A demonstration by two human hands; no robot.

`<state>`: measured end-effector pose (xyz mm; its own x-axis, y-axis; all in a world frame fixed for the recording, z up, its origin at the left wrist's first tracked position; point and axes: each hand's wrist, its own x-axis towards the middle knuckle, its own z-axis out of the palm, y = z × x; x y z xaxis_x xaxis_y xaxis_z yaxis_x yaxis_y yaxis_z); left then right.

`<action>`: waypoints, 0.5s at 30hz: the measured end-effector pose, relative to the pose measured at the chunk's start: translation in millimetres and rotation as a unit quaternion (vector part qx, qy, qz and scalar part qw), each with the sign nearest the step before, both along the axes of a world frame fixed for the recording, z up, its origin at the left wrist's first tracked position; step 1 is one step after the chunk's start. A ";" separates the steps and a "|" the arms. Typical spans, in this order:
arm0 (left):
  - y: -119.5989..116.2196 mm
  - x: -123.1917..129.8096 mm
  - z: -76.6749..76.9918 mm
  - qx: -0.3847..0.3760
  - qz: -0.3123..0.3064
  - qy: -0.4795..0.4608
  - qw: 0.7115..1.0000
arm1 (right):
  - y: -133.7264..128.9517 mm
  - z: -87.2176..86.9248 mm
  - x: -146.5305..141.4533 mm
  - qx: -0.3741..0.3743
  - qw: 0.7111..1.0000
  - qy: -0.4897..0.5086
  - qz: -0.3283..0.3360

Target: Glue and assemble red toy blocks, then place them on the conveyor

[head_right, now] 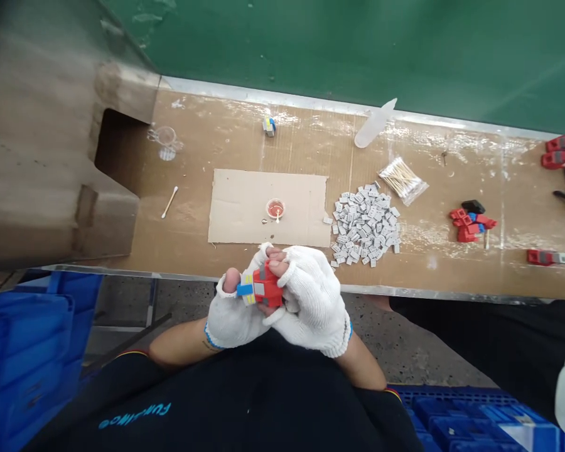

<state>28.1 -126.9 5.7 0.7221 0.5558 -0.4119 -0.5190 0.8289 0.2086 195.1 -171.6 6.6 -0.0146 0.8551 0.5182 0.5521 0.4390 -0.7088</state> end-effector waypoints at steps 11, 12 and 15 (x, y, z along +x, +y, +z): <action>8.6 0.0 -20.5 0.084 -0.029 -0.035 0.995 | -2.0 -1.1 5.5 -0.022 0.997 0.061 0.048; 8.1 0.6 -22.5 0.078 -0.024 -0.032 0.996 | -1.4 -0.7 5.5 -0.022 0.996 0.062 0.051; 4.7 0.4 -29.3 0.068 -0.013 -0.013 0.998 | 0.2 0.9 4.7 -0.028 0.996 0.058 0.054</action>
